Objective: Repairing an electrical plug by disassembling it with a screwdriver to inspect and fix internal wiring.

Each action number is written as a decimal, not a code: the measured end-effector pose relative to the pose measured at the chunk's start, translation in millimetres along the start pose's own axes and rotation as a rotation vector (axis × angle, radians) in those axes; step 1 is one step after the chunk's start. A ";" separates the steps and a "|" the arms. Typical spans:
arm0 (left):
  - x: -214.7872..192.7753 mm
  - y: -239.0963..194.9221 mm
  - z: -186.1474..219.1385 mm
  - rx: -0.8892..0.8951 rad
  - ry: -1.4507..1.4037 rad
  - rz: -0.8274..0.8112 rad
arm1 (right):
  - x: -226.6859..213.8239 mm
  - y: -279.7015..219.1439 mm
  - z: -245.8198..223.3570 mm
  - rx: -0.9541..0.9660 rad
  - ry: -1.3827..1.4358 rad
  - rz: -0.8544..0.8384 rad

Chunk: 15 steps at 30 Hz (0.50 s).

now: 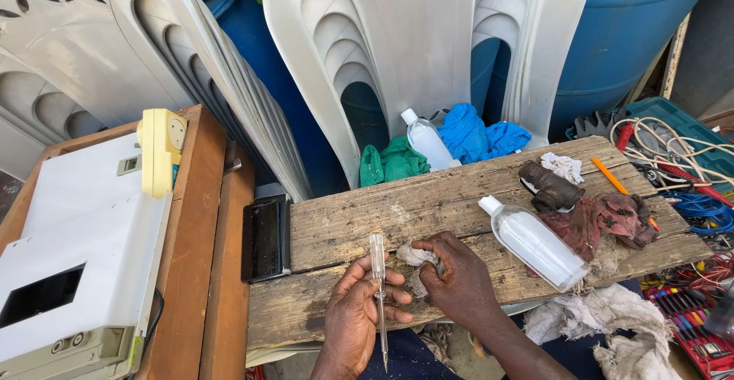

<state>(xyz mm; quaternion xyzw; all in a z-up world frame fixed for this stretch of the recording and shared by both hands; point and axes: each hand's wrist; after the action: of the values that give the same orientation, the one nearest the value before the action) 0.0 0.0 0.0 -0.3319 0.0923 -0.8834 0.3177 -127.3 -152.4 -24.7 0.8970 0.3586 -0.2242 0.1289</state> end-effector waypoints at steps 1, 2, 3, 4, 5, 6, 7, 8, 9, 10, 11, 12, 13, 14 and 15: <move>0.8 -1.4 0.6 -0.001 0.000 0.002 | 1.0 -0.8 2.0 0.001 0.001 -0.002; 1.8 -2.7 1.3 0.002 0.004 0.011 | 1.9 -1.6 4.1 0.028 0.004 -0.019; 3.4 -2.1 2.6 0.006 0.009 0.016 | 2.0 -0.6 6.3 0.053 0.006 -0.033; 4.3 -1.6 4.0 0.007 0.009 0.015 | 1.3 0.5 4.5 0.052 0.006 -0.032; 5.1 -2.5 4.3 0.001 0.018 0.039 | 0.4 0.1 2.9 0.039 -0.003 -0.023; 5.9 -3.5 4.7 -0.005 0.028 0.064 | -0.3 -0.5 1.3 0.025 -0.012 -0.013; 5.3 -3.7 5.1 -0.004 0.027 0.064 | -0.2 -0.6 1.0 0.025 -0.012 -0.014; 4.7 -4.1 5.5 -0.009 0.054 0.080 | -0.2 -0.8 0.7 0.016 -0.009 -0.014; 4.2 -4.6 5.7 -0.012 0.080 0.096 | -0.3 -1.1 0.3 0.006 -0.007 -0.013; 3.7 -5.3 6.5 -0.011 0.080 0.096 | -0.5 -1.5 -0.2 0.005 -0.007 -0.013; 3.1 -5.9 7.1 -0.018 0.092 0.092 | -0.6 -2.0 -0.6 0.005 -0.008 -0.011; 2.5 -6.4 7.8 -0.026 0.104 0.089 | -0.7 -2.5 -1.0 0.005 -0.008 -0.008; 2.8 -7.1 8.1 -0.026 0.104 0.090 | -2.0 -3.1 -3.8 0.005 -0.008 -0.009; 3.1 -7.6 8.5 -0.018 0.108 0.096 | -3.4 -3.6 -6.6 0.023 -0.006 -0.013; 3.7 -6.8 9.9 -0.008 0.113 0.100 | -4.9 -2.2 -9.8 0.038 -0.004 -0.017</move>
<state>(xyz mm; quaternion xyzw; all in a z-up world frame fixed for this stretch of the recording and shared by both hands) 0.8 3.5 12.1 -0.2779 0.1300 -0.8833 0.3544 -129.0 -149.8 -14.0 0.8958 0.3615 -0.2336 0.1108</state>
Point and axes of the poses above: each hand's wrist, its own y-axis towards the middle knuckle, its own x-axis out of the palm, z = x × y, and after that the axes turned 7 degrees about y, right-handed
